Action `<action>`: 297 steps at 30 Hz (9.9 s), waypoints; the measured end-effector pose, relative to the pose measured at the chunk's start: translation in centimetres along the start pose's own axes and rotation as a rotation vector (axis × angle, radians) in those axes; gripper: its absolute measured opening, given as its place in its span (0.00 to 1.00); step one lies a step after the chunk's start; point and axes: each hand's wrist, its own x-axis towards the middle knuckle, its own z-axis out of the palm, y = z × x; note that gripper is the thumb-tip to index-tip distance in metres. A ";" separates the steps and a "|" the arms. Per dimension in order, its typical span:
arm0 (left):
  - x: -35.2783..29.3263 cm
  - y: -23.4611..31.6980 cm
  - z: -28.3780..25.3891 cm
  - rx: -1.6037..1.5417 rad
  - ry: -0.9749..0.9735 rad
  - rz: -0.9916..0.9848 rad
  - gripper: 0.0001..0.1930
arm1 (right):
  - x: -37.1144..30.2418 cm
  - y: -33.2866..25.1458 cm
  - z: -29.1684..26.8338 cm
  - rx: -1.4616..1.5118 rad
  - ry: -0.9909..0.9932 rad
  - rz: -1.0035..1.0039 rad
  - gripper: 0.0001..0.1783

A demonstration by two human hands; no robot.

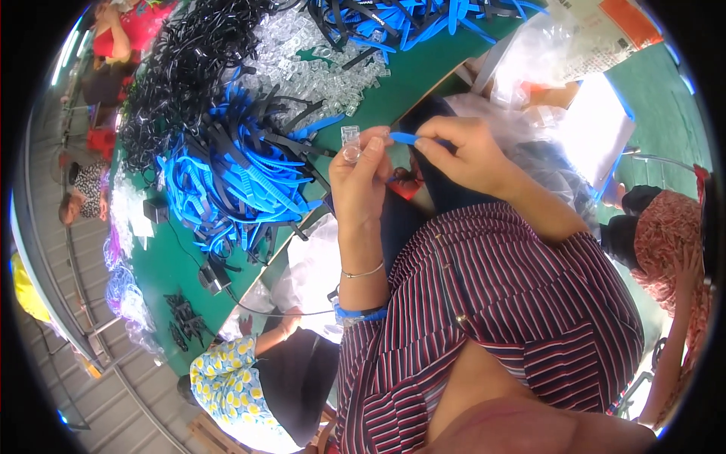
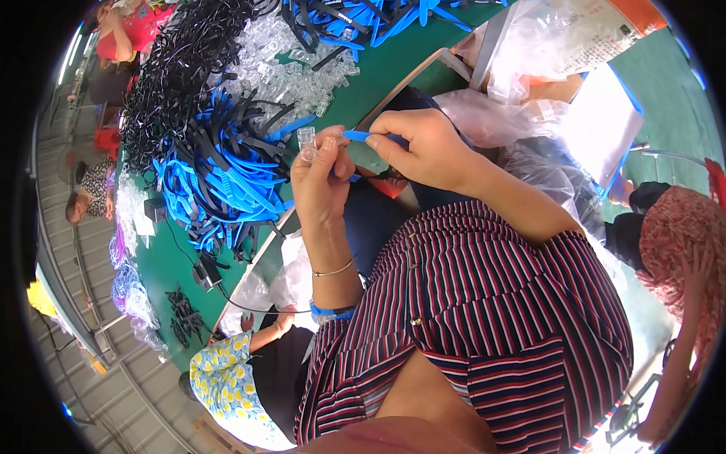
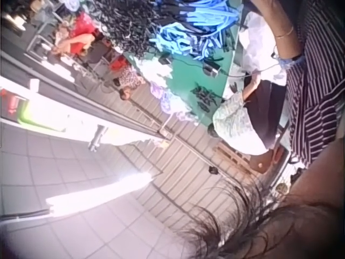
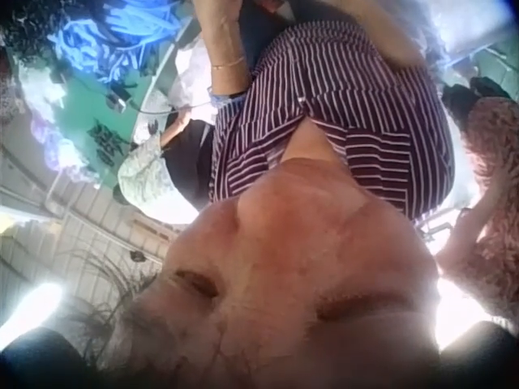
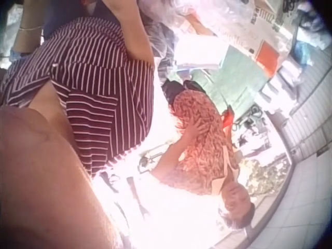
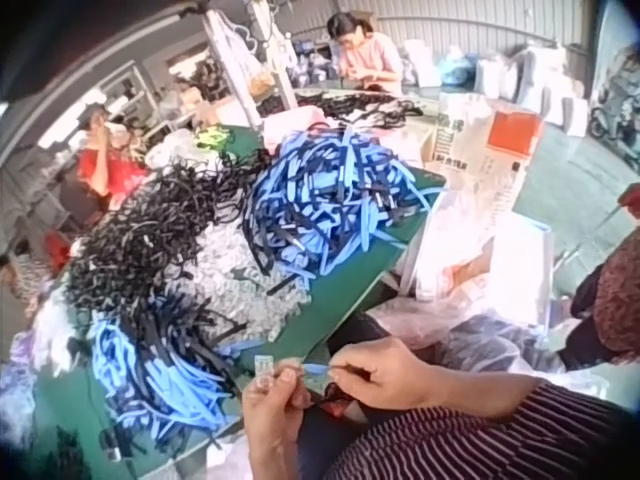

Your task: The person assembles small plastic clips onto blue and black fabric straps by hand at a factory workbench.

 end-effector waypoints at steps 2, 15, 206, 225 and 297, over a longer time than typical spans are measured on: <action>-0.4 -0.3 0.0 -0.012 0.002 -0.003 0.11 | 0.0 -0.1 0.2 -0.012 -0.006 -0.023 0.05; -1.6 -1.0 0.7 0.130 -0.020 -0.012 0.06 | -0.5 -0.2 -0.1 -0.038 -0.094 -0.023 0.05; -6.2 -1.3 -2.4 -0.698 -0.559 -0.226 0.20 | 3.2 3.1 -0.6 0.155 -0.194 -0.020 0.08; -9.4 10.3 1.5 0.310 -0.751 0.734 0.05 | 26.5 0.6 15.2 0.150 -0.219 -0.011 0.28; -6.1 -2.2 0.8 0.117 -0.174 -0.131 0.09 | 22.1 3.6 -10.1 -1.129 0.050 -0.460 0.12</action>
